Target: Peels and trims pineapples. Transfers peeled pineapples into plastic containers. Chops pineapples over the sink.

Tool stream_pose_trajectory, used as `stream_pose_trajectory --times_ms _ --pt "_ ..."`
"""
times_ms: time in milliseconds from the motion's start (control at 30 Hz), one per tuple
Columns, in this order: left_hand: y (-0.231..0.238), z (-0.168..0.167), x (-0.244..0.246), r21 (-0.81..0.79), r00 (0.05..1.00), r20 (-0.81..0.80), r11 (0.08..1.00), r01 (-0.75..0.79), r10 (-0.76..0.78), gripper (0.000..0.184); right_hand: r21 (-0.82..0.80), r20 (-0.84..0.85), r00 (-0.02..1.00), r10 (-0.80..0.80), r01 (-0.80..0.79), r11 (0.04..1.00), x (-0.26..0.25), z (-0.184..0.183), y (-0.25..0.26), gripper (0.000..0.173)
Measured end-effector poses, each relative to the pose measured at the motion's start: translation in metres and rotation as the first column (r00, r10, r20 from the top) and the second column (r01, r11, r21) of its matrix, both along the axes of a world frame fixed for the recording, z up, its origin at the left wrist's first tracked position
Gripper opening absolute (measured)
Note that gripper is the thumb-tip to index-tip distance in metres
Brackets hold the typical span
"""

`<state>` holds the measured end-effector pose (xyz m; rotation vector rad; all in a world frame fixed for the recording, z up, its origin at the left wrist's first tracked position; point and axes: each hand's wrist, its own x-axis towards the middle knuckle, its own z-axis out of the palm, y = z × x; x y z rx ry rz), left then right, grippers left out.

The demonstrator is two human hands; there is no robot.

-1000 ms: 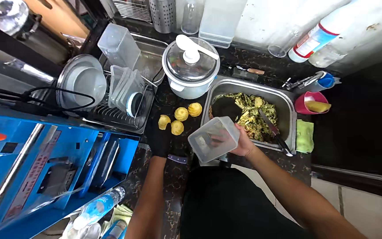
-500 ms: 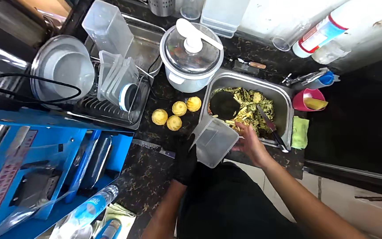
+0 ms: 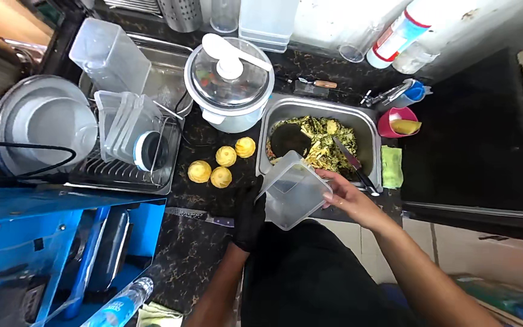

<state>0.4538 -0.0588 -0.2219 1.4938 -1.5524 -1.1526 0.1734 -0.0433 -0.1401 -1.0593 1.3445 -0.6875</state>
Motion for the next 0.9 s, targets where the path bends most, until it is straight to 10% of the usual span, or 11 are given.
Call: stream_pose_trajectory --times_ms 233,400,600,900 --pt "-0.015 0.008 -0.005 -0.069 0.999 -0.007 0.996 0.048 -0.049 0.040 0.147 0.048 0.965 -0.259 0.250 0.957 -0.030 -0.005 -0.008 0.060" --pt "-0.026 0.015 -0.014 0.003 1.000 0.017 1.000 0.021 -0.021 0.040 -0.064 -0.104 0.994 -0.036 0.029 0.998 -0.031 0.009 -0.006 0.104" --pt "-0.022 0.002 -0.035 -0.030 0.998 0.068 0.999 0.014 -0.011 0.038 -0.190 -0.441 0.886 -0.143 0.064 0.980 -0.014 -0.005 -0.016 0.037" --pt "-0.028 0.014 -0.034 -0.521 0.944 0.301 0.806 0.282 -0.136 0.050 0.218 0.009 0.972 -0.234 0.226 0.949 -0.049 0.007 -0.028 0.083"
